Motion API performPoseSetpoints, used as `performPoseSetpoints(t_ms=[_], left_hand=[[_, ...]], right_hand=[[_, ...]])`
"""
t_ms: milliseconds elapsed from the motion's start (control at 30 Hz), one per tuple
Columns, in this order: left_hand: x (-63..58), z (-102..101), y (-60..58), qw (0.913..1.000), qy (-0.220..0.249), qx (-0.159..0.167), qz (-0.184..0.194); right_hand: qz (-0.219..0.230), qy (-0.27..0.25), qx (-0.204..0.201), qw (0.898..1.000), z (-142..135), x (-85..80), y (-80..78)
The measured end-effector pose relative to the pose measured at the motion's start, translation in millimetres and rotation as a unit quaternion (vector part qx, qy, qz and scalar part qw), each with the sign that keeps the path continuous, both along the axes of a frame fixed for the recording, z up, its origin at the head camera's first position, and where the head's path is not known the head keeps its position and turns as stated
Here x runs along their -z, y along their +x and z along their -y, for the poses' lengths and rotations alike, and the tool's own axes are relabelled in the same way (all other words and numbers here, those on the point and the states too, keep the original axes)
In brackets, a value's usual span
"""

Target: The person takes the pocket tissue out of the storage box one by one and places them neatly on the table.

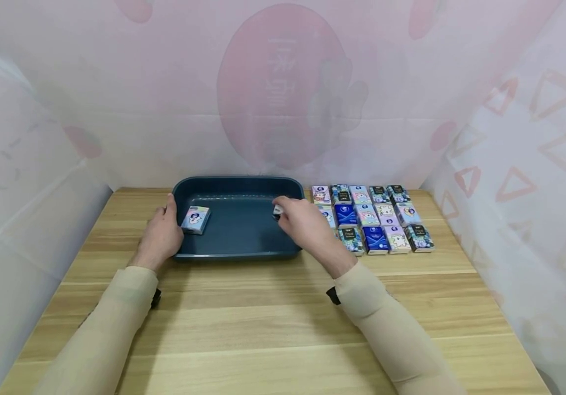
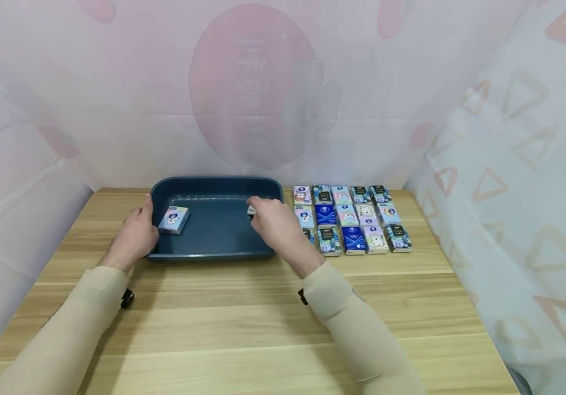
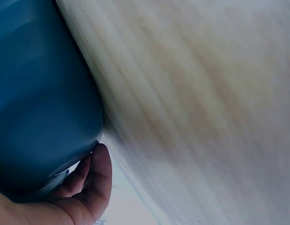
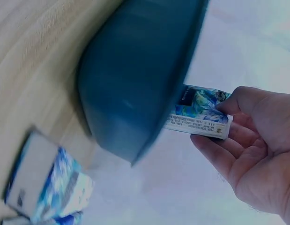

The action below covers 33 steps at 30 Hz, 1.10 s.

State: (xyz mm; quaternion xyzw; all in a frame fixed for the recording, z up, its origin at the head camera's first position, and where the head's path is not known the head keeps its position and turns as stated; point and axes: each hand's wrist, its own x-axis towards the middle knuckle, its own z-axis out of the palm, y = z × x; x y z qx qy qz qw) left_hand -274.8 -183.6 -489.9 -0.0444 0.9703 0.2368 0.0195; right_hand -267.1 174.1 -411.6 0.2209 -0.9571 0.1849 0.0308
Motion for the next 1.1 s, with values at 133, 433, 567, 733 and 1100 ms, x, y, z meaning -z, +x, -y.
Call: performPoseSetpoints(t_ms=[133,433,567,733,1100], left_hand=[[0.3,1,-0.5,1.0000,0.003,0.000,0.001],[0.8,2,-0.6,0.9999,0.009,-0.001,0.005],[1.3,2,-0.5,1.0000,0.006,0.000,0.004],[2.8,2,-1.5,1.0000,0.001,0.002,0.000],[2.9,2,-2.1,1.0000,0.000,-0.001,0.002]], right_hand=[[-0.008,-0.005,-0.004,1.000,-15,-9.3,9.6],[0.005,0.002,-0.004,1.000,-46,-28.6,27.9],[0.006,0.011,-0.008,1.000,-55,-31.9,35.6],[0.012,0.023,-0.007,1.000,-68,-34.3,44.9],[0.054,0.052,-0.047,0.996,-91,-21.1,56.0]])
